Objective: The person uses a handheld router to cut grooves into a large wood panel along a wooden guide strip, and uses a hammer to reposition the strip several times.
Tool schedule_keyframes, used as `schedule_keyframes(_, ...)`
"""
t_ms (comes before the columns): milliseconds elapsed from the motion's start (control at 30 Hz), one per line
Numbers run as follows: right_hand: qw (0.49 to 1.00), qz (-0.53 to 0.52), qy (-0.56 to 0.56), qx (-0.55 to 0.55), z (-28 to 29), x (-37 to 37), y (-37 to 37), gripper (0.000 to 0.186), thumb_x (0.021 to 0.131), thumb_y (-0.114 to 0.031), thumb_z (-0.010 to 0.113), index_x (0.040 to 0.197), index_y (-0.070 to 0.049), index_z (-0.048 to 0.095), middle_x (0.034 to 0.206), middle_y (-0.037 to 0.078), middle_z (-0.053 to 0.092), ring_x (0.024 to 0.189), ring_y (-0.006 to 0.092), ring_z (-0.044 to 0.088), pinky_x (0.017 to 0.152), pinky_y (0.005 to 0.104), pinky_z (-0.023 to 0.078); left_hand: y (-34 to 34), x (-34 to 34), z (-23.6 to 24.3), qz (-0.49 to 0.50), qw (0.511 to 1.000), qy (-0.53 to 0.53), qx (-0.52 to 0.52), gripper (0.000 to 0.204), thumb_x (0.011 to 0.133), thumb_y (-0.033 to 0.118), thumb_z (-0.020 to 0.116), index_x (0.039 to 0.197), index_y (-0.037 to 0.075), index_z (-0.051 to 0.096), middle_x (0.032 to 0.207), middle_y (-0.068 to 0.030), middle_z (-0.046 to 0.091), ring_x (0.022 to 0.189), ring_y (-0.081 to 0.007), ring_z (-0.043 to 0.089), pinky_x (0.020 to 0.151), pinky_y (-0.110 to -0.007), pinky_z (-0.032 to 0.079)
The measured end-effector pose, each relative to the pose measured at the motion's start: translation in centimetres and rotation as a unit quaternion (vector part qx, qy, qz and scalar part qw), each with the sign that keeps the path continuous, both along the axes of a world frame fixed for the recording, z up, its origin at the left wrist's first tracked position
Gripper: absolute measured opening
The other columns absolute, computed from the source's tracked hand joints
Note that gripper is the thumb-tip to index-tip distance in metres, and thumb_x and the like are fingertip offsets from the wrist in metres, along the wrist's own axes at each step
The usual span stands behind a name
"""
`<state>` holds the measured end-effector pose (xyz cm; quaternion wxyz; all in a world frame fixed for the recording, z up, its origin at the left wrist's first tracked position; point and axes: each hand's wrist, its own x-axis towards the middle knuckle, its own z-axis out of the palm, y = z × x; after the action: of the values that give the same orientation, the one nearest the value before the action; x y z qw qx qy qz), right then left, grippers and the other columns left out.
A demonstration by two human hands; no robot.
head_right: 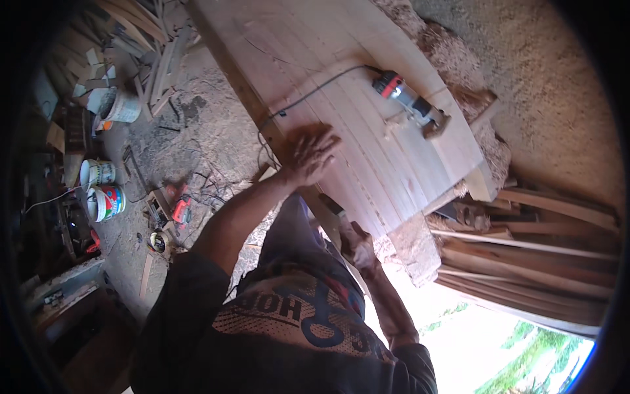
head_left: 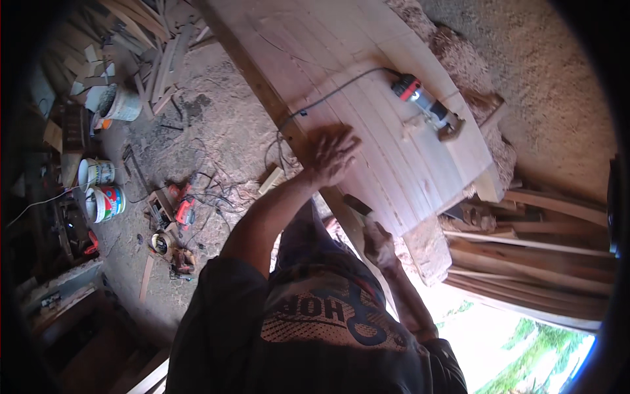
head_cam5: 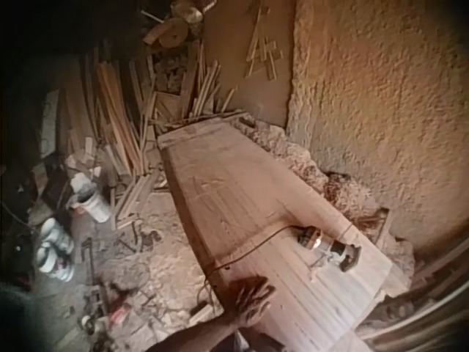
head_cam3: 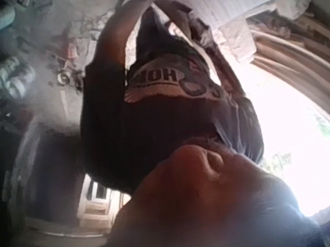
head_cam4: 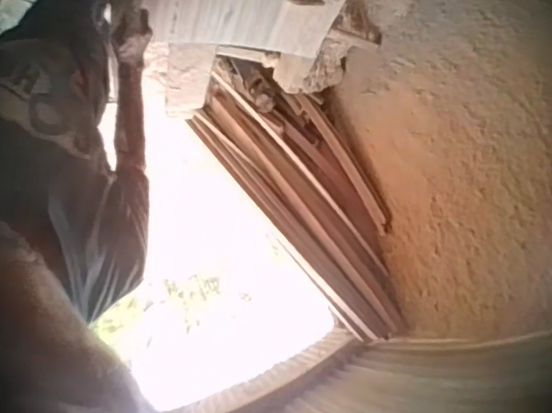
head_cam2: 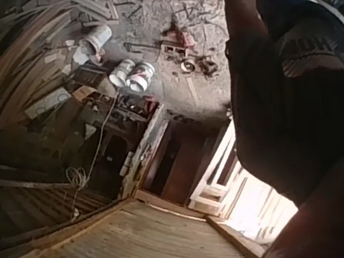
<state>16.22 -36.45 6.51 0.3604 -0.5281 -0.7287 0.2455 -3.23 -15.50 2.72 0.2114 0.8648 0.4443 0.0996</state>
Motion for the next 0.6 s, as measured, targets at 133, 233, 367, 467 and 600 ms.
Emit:
schedule_keyframes(133, 0.985, -0.118, 0.093, -0.089, -1.1, -0.4, 3.6, 0.063, 0.096, 0.004, 0.057, 0.155, -0.013, 0.044, 0.074, 0.004, 0.052, 0.061, 0.0158, 0.047, 0.058, 0.0291, 0.044, 0.0, -0.2, -0.9, 0.011, 1.000, -0.025, 0.010, 0.052, 0.103, 0.031, 0.052, 0.153, 0.021, 0.041, 0.163, -0.0130, 0.027, 0.145, -0.0364, 0.036, 0.115, -0.065, 0.030)
schedule_keyframes(233, 0.956, -0.102, 0.218, -0.168, -2.9, 1.6, 6.6, 0.068, 0.097, -0.012, 0.054, 0.160, -0.004, 0.030, 0.080, 0.000, 0.052, 0.064, 0.0070, 0.042, 0.059, 0.0233, 0.039, 0.1, -0.2, -0.1, 0.012, 0.998, -0.040, 0.049, 0.048, 0.101, 0.027, 0.056, 0.148, 0.018, 0.048, 0.157, -0.0142, 0.039, 0.140, -0.0358, 0.043, 0.114, -0.062, 0.033)
schedule_keyframes(367, 0.949, -0.103, 0.244, -0.169, -3.5, 2.1, 9.1, 0.090, 0.092, -0.041, 0.064, 0.160, 0.003, 0.023, 0.106, 0.011, 0.073, 0.062, 0.0090, 0.052, 0.059, 0.0252, 0.046, 2.5, -3.3, -0.4, 0.029, 0.972, -0.223, 0.074, 0.042, 0.094, 0.018, 0.064, 0.135, 0.014, 0.059, 0.135, -0.0132, 0.058, 0.124, -0.0361, 0.055, 0.107, -0.054, 0.040)
schedule_keyframes(467, 0.950, -0.136, 0.234, -0.155, -3.6, 2.3, 9.0, 0.092, 0.092, -0.048, 0.064, 0.159, 0.001, 0.024, 0.104, 0.011, 0.074, 0.060, 0.0102, 0.056, 0.056, 0.0274, 0.048, 7.2, -8.3, 2.6, 0.141, 0.946, -0.238, 0.166, 0.045, 0.078, 0.007, 0.073, 0.122, 0.008, 0.063, 0.116, -0.0149, 0.065, 0.106, -0.0370, 0.062, 0.093, -0.047, 0.048)
schedule_keyframes(600, 0.945, -0.163, 0.195, -0.205, -3.3, 2.0, 9.2, 0.079, 0.096, -0.037, 0.059, 0.160, -0.002, 0.027, 0.090, 0.005, 0.071, 0.056, 0.0087, 0.055, 0.050, 0.0255, 0.045, 18.9, -17.5, -2.8, 0.505, 0.811, -0.196, 0.220, 0.046, 0.090, 0.025, 0.072, 0.124, -0.003, 0.059, 0.117, -0.0220, 0.064, 0.109, -0.0390, 0.060, 0.095, -0.049, 0.046)
